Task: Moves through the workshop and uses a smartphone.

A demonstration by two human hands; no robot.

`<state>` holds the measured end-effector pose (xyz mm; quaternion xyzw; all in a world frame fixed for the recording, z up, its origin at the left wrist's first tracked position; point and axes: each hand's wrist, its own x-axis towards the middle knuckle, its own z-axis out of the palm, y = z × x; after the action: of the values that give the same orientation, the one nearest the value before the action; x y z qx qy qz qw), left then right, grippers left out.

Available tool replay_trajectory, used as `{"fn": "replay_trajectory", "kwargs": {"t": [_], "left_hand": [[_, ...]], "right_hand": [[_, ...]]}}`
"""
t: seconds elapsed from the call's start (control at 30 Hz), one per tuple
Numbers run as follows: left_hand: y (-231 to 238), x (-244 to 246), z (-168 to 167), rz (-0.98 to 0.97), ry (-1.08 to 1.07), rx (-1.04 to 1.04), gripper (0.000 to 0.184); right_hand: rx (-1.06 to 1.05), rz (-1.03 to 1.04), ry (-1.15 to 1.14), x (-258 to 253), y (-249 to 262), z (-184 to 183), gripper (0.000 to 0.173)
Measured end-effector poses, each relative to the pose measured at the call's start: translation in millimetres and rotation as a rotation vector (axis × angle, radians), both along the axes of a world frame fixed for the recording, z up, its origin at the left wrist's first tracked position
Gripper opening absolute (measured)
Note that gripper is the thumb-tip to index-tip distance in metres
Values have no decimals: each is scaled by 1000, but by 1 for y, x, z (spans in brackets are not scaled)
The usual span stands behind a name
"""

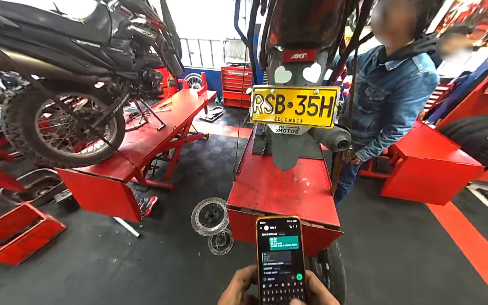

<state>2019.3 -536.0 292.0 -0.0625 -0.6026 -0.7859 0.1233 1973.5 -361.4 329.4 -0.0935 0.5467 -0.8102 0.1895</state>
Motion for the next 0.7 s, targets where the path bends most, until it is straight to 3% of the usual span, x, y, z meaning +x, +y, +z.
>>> {"fn": "replay_trajectory", "kwargs": {"t": [0.43, 0.7], "left_hand": [[-3, 5, 0, -13, 32, -7, 67], [-2, 5, 2, 24, -3, -21, 59]], "right_hand": [[-90, 17, -99, 1, -1, 9, 38], [-81, 40, -61, 3, 0, 5, 41]]}}
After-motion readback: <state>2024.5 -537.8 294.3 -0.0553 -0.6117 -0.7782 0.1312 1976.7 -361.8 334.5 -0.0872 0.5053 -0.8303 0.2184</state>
